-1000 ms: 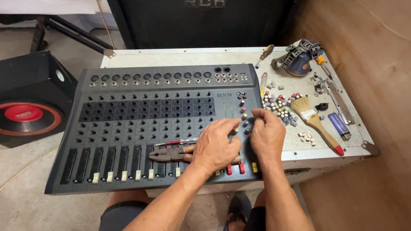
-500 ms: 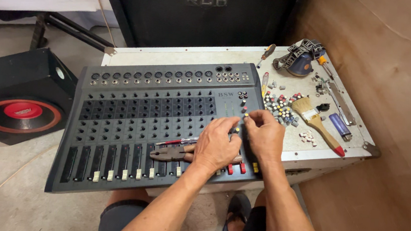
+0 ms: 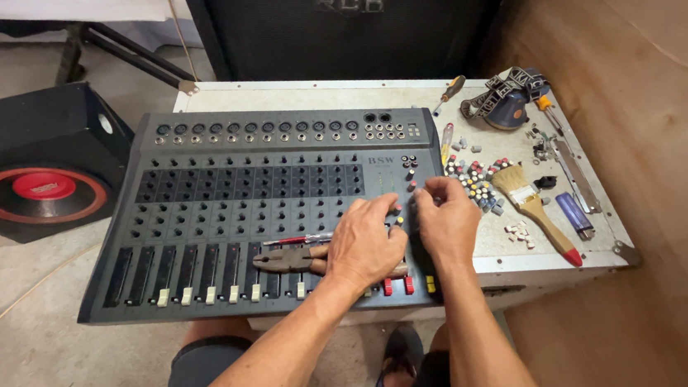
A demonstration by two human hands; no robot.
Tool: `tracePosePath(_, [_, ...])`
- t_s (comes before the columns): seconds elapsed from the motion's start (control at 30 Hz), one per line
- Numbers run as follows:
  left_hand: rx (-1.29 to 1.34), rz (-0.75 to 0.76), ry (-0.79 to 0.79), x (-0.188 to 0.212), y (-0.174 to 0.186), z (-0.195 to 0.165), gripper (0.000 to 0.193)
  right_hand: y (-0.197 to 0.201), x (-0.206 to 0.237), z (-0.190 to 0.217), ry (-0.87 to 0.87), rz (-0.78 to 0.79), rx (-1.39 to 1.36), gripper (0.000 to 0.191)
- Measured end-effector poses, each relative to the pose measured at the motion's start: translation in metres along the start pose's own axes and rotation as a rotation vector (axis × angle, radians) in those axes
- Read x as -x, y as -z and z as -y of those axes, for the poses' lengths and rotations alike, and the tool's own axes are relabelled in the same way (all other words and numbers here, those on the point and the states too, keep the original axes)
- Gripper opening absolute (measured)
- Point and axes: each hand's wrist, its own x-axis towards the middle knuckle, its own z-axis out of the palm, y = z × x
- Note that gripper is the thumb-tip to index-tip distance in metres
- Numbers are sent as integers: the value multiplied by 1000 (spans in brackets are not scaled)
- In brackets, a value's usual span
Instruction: The person sits in front of an audio mixing console and works on its control surface, pulling off and reattaching small knobs and fader caps one at a time by hand. They occasionally pick up pliers and a screwdriver from the case beside the mixer and use them on the console before setting the tools back down.
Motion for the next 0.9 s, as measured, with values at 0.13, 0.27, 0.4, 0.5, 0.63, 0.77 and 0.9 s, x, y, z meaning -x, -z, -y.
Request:
tracePosePath(0.13, [-6,7,1,-1,-1,-3,47,-12,-13,1,46,0,86,28])
tracePosePath(0.27, [6,-1,-27,-2,0,-2,46,-23,-20,1,199,-73,301,22])
tracePosePath(0.4, [15,-2,-4,-2,0,1,45,-29,-17,1,280,-133,420,18])
tracePosePath(0.5, [18,-14,-17,-2,2,5,46,-32,-14,1,268,-110,420,16])
tracePosePath(0.63, [18,-1,5,-2,4,7,46,-36,-12,-3,326,-122,385,14])
tracePosePath(0.77, [9,-5,-7,-1,4,9,46,-38,-14,-10,387,-172,316,11])
tracePosePath(0.9, [11,-7,-21,1,5,9,45,-28,-16,-13,362,-222,43,10])
